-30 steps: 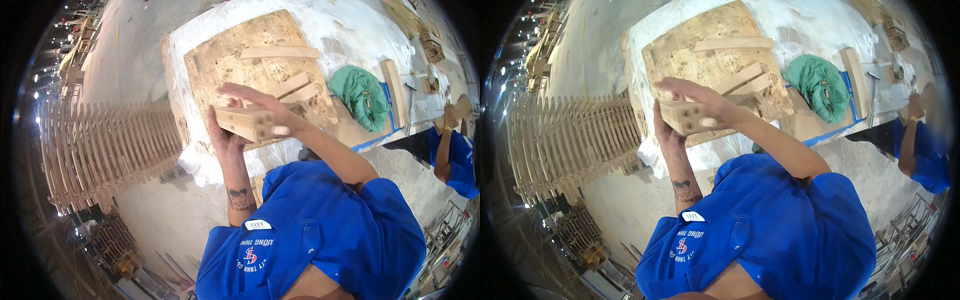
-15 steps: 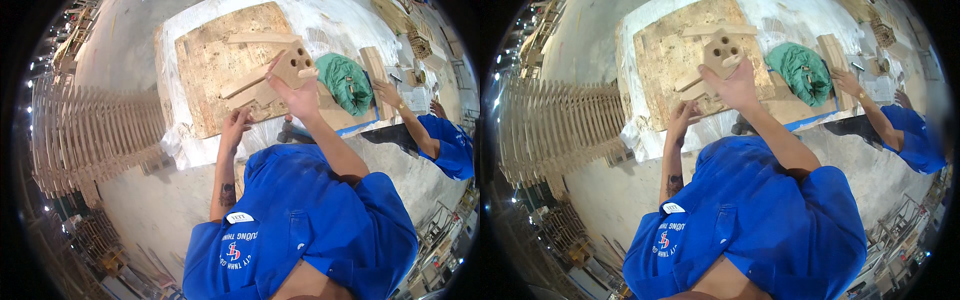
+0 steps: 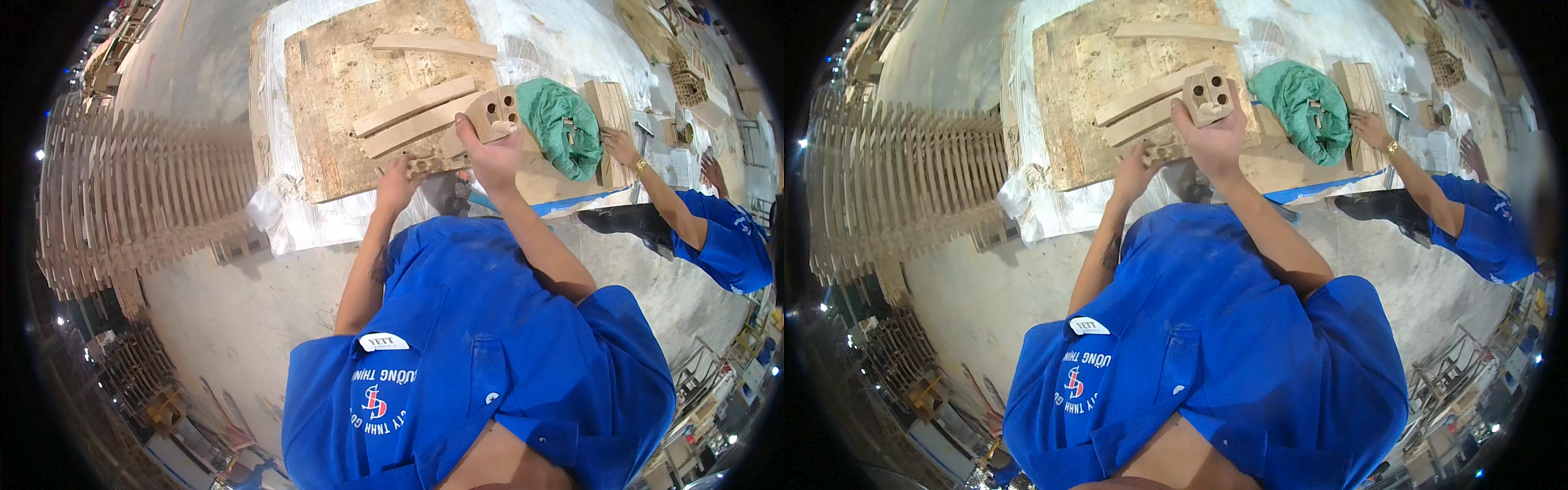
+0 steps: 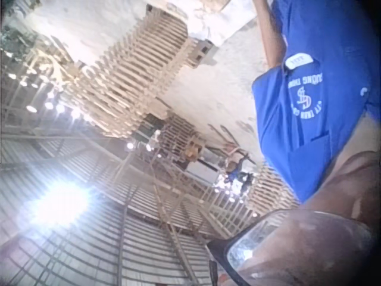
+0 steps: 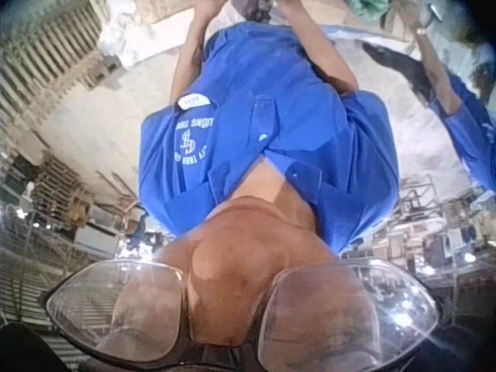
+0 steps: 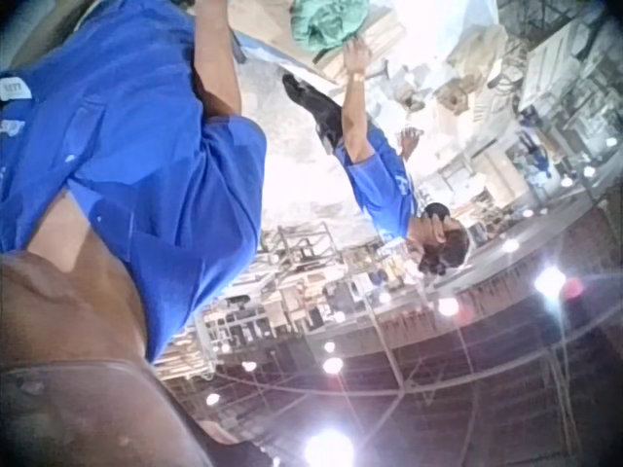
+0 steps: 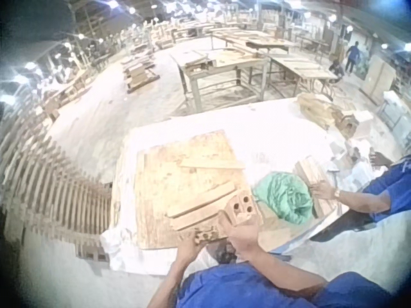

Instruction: The person assembles small wooden components by inserting dowels into pre-drilled holes and tapping them with a hammer. They repeatedly pick up pieces, align them, and secure the joints on a workbench in a workshop.

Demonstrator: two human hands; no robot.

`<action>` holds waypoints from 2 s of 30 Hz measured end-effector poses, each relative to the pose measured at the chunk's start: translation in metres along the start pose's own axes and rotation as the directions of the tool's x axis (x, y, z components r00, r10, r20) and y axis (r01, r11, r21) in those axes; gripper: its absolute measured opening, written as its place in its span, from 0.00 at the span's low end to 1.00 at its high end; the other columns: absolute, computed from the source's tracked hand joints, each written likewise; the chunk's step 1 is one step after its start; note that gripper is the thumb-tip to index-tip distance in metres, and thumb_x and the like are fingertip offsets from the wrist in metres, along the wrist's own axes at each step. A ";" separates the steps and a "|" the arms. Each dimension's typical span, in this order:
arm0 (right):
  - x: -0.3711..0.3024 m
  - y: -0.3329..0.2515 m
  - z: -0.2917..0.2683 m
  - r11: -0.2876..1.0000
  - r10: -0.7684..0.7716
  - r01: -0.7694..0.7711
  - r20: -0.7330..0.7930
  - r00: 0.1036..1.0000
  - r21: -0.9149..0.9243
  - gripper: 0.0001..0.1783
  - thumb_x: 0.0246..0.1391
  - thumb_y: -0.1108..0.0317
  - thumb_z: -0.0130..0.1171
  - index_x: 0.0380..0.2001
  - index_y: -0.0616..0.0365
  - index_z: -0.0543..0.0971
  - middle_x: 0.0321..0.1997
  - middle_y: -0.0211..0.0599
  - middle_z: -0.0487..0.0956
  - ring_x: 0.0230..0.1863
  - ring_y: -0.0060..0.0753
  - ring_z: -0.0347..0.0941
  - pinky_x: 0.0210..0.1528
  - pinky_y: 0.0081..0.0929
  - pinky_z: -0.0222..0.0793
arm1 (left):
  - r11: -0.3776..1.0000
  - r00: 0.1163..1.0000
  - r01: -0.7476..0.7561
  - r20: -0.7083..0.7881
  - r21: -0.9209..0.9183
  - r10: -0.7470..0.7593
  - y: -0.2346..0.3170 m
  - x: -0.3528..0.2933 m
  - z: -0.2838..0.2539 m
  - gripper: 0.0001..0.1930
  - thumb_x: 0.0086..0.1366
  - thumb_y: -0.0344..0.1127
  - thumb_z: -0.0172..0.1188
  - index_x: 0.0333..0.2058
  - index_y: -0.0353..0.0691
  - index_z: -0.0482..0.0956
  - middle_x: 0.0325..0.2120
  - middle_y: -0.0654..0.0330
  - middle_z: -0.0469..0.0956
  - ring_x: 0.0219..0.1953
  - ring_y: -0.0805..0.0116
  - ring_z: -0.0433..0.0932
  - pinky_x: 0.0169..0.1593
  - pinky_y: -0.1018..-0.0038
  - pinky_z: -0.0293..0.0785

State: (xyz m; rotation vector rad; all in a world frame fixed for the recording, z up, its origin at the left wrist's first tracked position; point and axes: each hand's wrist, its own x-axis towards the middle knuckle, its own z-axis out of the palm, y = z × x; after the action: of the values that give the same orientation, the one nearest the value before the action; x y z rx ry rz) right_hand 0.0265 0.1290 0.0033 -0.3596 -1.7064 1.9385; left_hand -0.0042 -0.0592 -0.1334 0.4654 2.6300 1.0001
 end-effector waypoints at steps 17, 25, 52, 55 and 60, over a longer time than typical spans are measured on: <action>-0.003 0.040 -0.004 0.999 -0.018 0.015 0.106 0.994 0.032 0.34 0.43 0.68 0.77 0.54 0.59 0.72 0.42 0.37 0.82 0.43 0.28 0.81 0.47 0.28 0.77 | 0.712 0.975 -0.220 -0.161 -0.667 0.150 0.109 0.019 -0.123 0.13 0.74 0.35 0.58 0.52 0.37 0.78 0.39 0.60 0.82 0.40 0.72 0.80 0.43 0.73 0.77; -0.002 0.021 0.005 0.938 -0.120 0.193 0.253 0.960 -0.287 0.31 0.41 0.68 0.75 0.51 0.58 0.76 0.42 0.43 0.83 0.42 0.45 0.83 0.44 0.34 0.79 | 0.871 0.872 -0.489 0.004 0.055 0.489 0.191 0.004 -0.180 0.08 0.65 0.31 0.66 0.42 0.40 0.81 0.37 0.58 0.83 0.33 0.62 0.82 0.38 0.72 0.77; 0.016 0.020 -0.003 0.983 -0.008 0.076 0.382 0.924 -0.164 0.34 0.46 0.62 0.71 0.56 0.61 0.73 0.50 0.47 0.79 0.51 0.47 0.78 0.53 0.36 0.73 | 0.188 0.470 -0.861 0.598 0.472 0.649 0.249 0.038 -0.214 0.05 0.59 0.27 0.58 0.34 0.34 0.79 0.31 0.57 0.78 0.36 0.63 0.80 0.36 0.69 0.81; 0.021 0.016 -0.004 0.986 0.024 0.047 0.414 0.910 -0.161 0.34 0.45 0.63 0.70 0.56 0.61 0.73 0.50 0.47 0.79 0.50 0.47 0.78 0.52 0.36 0.73 | 0.217 0.472 -0.866 0.596 0.450 0.650 0.252 0.041 -0.215 0.05 0.57 0.26 0.59 0.33 0.34 0.79 0.30 0.56 0.78 0.36 0.63 0.81 0.36 0.69 0.81; 0.025 0.015 -0.002 0.994 0.016 0.033 0.427 0.904 -0.108 0.35 0.42 0.65 0.69 0.57 0.60 0.73 0.50 0.46 0.78 0.50 0.47 0.77 0.53 0.37 0.73 | 0.179 0.489 -0.851 0.618 0.494 0.616 0.251 0.044 -0.211 0.05 0.55 0.24 0.60 0.32 0.33 0.79 0.29 0.55 0.78 0.35 0.63 0.81 0.36 0.70 0.81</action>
State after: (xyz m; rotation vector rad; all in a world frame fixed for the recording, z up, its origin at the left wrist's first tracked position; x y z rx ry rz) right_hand 0.0042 0.1434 -0.0080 0.0448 -2.0916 2.0250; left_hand -0.0746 0.0118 0.1824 2.1165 2.3076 -0.2255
